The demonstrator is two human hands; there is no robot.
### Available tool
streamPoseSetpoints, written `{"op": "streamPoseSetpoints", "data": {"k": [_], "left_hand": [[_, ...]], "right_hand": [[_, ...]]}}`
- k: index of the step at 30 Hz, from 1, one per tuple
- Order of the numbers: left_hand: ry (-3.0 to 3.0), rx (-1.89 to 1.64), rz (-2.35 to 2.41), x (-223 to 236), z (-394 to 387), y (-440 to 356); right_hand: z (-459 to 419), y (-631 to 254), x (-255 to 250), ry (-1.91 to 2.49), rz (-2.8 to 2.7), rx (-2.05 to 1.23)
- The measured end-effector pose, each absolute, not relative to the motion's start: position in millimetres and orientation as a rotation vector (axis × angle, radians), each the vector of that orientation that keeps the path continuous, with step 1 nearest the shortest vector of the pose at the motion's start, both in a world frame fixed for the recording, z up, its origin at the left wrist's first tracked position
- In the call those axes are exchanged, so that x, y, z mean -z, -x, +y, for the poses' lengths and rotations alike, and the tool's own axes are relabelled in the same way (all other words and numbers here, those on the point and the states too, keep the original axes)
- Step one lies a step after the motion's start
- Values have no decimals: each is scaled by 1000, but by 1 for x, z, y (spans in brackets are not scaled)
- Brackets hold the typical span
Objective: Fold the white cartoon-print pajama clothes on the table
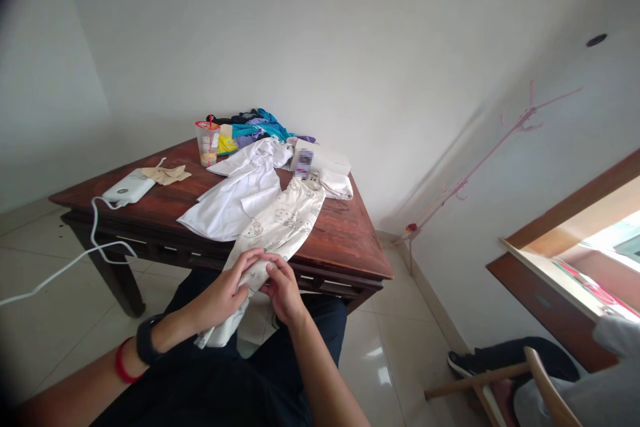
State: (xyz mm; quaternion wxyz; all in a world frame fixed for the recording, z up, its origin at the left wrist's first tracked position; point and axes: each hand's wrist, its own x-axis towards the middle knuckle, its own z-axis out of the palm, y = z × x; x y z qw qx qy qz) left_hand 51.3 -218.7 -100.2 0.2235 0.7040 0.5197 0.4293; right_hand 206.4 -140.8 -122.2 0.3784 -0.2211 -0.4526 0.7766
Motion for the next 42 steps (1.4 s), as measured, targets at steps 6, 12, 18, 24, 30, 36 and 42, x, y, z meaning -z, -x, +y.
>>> {"op": "streamPoseSetpoints", "data": {"k": [6, 12, 18, 24, 30, 36, 42], "left_hand": [[-1962, -1168, 1462, 91, -212, -44], [-1833, -1100, 1439, 81, -208, -37], [-1462, -1032, 1267, 62, -218, -45], [-1387, -1154, 1243, 58, -219, -43], [-1472, -1312, 1247, 43, -223, -30], [-1901, -1219, 1610, 65, -226, 25], [-2465, -1205, 1714, 105, -206, 34]], "right_hand": [[-147, -226, 103, 486, -1465, -1908], [-142, -237, 106, 548, -2111, -1132], [-136, -221, 108, 711, -2325, -568], [-132, -217, 93, 767, -2375, -456], [-125, -217, 89, 702, -2142, -718], [-111, -216, 73, 776, -1690, -1080], [-97, -209, 61, 806, -1165, -1467]]}}
